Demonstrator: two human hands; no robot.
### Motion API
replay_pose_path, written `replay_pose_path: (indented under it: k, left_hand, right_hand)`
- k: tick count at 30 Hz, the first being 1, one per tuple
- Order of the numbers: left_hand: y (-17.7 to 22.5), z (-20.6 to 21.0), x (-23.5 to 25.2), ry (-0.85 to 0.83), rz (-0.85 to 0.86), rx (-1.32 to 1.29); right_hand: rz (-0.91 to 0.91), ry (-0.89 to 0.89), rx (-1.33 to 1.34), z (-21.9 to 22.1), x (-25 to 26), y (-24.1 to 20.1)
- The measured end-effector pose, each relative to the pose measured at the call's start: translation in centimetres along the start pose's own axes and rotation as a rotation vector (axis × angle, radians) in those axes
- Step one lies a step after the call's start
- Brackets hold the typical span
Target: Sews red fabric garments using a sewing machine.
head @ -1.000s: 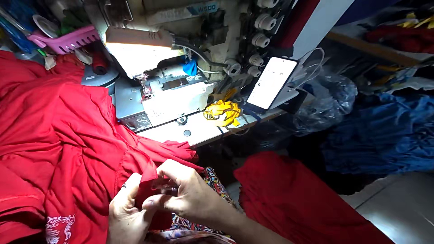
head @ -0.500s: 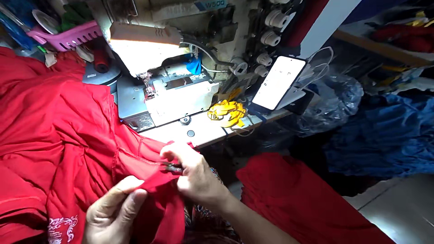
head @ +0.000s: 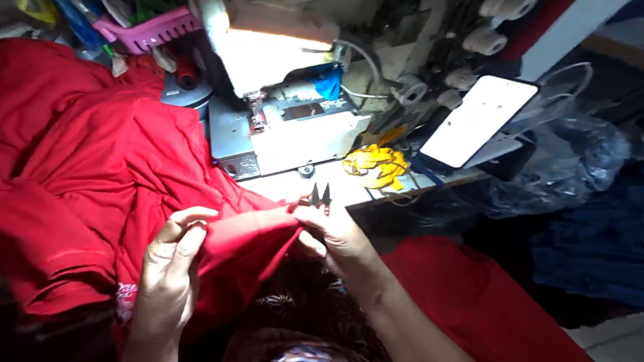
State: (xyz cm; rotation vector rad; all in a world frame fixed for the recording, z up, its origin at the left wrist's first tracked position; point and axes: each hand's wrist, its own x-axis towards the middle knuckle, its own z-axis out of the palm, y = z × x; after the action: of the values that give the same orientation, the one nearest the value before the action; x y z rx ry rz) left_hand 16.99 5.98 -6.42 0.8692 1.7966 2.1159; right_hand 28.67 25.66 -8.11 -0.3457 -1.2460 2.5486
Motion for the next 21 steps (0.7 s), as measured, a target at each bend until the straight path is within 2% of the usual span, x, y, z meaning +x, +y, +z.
replay_pose_path:
  k: [4,10,13,17,21]
  left_hand:
    - [0.3,-1.2,-0.2,-0.092,0.202,0.270]
    - [1.7,-1.4,-0.5,-0.057,0.226,0.577]
    - [2.1,-1.4,-0.3,-0.036,0.276,0.720]
    - [2.6,-1.8,1.0,-0.063,0.329,0.882]
    - [3.4,-1.1,5.0,-0.168,0.203,0.741]
  right_hand:
    - [-0.190,-0.021,-0.212,0.3,0.0,0.1]
    - [-0.572,-0.152,-0.729,1.5,-0.1,-0.8]
    - [-0.630,-0.125,-0.926,1.7,0.0,-0.9]
    - [-0.665,-0.022,-1.005,1.8,0.4,-1.2]
    - [-0.637,-0.015,-1.012,1.8,1.2,-2.1]
